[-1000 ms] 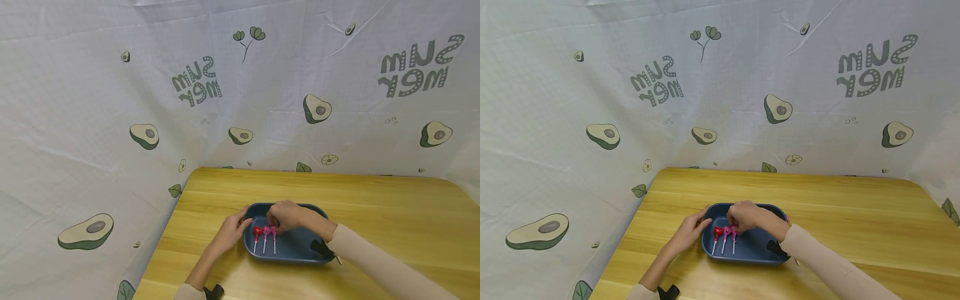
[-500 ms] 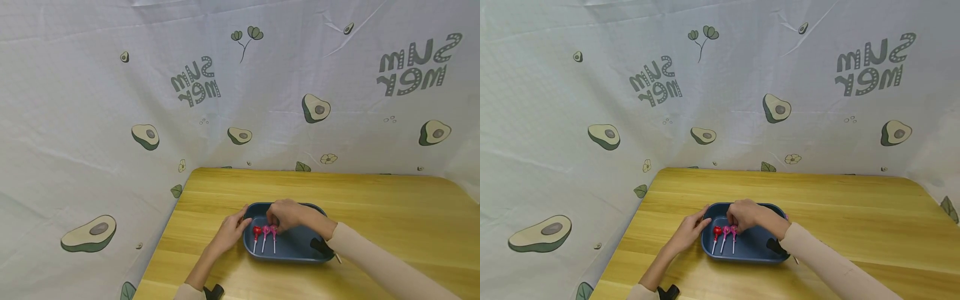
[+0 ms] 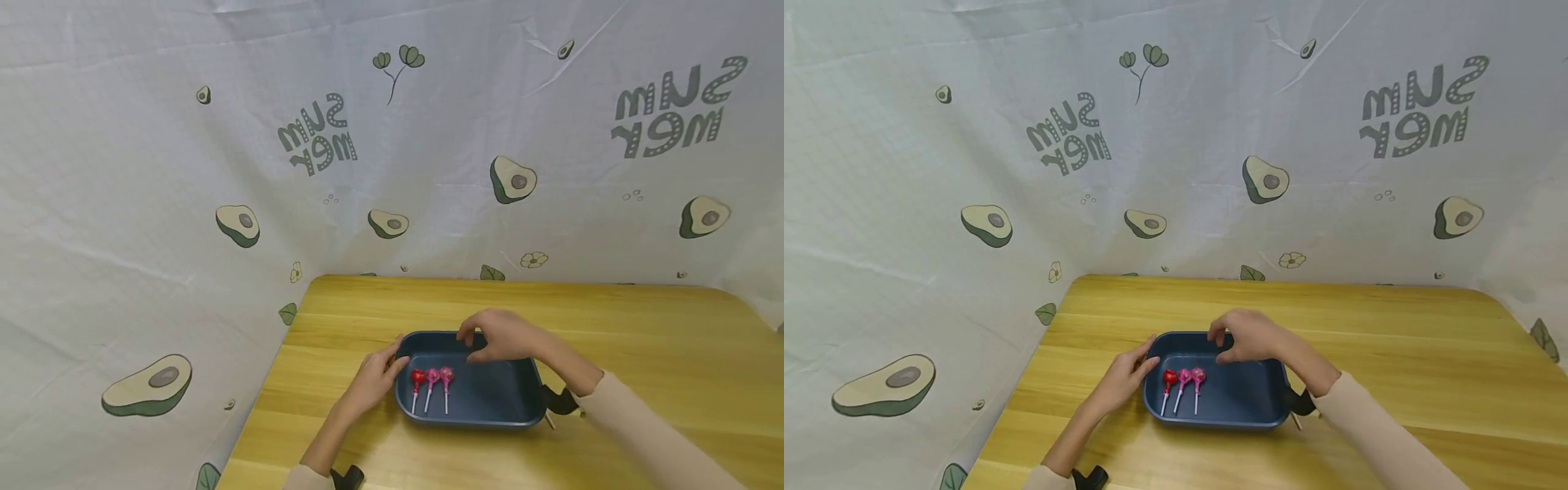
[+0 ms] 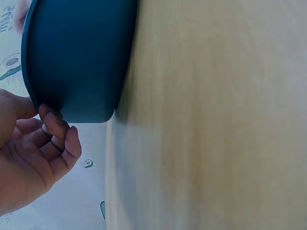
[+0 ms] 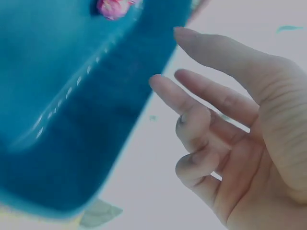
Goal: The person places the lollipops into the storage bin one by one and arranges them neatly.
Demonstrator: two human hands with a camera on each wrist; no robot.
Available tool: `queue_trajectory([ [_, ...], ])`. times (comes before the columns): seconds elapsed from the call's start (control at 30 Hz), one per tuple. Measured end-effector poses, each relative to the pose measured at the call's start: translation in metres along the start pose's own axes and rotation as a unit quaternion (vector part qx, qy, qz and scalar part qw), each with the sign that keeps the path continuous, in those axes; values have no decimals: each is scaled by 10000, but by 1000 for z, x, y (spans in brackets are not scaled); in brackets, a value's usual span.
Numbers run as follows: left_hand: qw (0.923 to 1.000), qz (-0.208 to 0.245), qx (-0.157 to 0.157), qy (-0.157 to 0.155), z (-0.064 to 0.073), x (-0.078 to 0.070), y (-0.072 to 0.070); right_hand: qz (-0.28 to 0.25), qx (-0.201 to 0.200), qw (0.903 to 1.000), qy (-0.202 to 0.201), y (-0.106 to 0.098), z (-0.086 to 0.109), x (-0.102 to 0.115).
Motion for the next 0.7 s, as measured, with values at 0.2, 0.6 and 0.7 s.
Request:
queue_trajectory([
  [0.2,10000,7,-35,-8,1,-2,1,-310,-854,9953,341,-31,44,-19],
  [0.6,10000,-61,-31,-9,0,-2,2,-404,-1279,9831,1246,-26,110,-83],
  [0.7,10000,-56,-28,0,0,-1,3,-839,-1025,9821,1337,-6,114,-96],
])
Point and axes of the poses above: each hand's wrist, its own z-axis away from the middle knuckle, its own y-axis out of the palm, x = y × z, the point moved 8 cm from there along -z, towards the middle knuckle, and after that the axes turned 8 degrees about -z, right-handed, at the moved point
